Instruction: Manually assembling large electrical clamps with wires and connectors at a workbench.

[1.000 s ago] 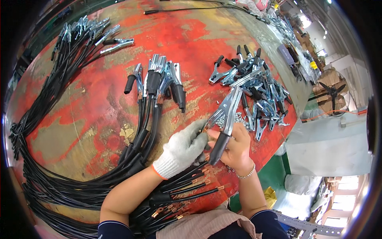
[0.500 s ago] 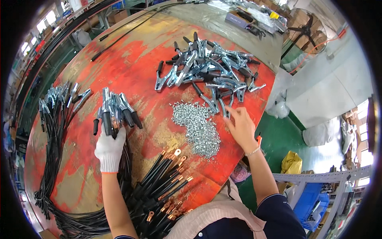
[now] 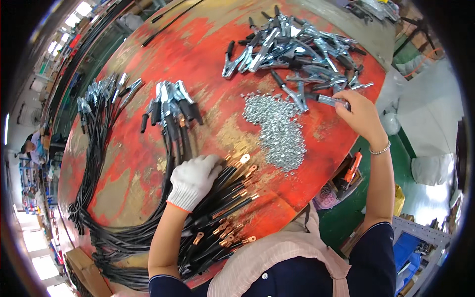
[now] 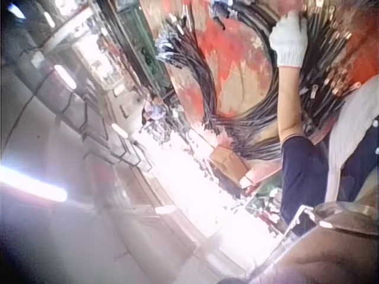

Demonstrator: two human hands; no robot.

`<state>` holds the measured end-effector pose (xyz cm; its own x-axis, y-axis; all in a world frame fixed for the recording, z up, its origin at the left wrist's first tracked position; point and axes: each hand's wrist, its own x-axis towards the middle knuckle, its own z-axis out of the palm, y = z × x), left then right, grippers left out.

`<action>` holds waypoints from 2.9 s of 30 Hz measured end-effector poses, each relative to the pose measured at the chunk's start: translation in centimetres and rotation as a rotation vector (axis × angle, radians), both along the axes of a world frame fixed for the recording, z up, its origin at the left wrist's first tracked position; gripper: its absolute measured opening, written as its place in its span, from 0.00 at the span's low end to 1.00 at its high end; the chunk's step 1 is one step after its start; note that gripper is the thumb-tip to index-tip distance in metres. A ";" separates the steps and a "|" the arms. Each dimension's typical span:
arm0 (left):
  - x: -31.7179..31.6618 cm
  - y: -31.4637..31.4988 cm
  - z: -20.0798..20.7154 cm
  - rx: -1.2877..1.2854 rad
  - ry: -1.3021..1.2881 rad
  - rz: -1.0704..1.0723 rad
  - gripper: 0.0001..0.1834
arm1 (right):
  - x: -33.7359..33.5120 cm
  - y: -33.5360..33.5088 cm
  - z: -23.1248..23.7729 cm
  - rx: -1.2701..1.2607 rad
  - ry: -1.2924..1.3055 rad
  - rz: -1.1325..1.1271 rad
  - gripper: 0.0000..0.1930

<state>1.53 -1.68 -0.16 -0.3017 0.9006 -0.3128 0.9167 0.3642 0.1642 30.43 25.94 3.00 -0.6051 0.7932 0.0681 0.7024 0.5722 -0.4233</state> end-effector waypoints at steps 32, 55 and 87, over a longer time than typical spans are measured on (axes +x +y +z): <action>-0.7 2.0 -1.3 0.145 -1.318 0.557 0.16 | -5.4 -9.7 -7.6 -1.054 1.430 -0.014 0.22; -0.8 0.8 -0.4 0.220 -0.871 0.283 0.18 | -10.0 -14.5 -4.3 -0.814 0.967 0.137 0.32; -1.6 1.6 -1.1 0.439 -1.103 0.304 0.16 | -19.7 -3.9 -6.0 -0.414 0.279 0.212 0.13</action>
<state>-0.03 -0.12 -1.28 -0.2834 0.9331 -0.2213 0.0964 0.2573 0.9615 10.75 22.08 -2.98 -0.7581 0.6507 -0.0433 0.4184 0.4344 -0.7976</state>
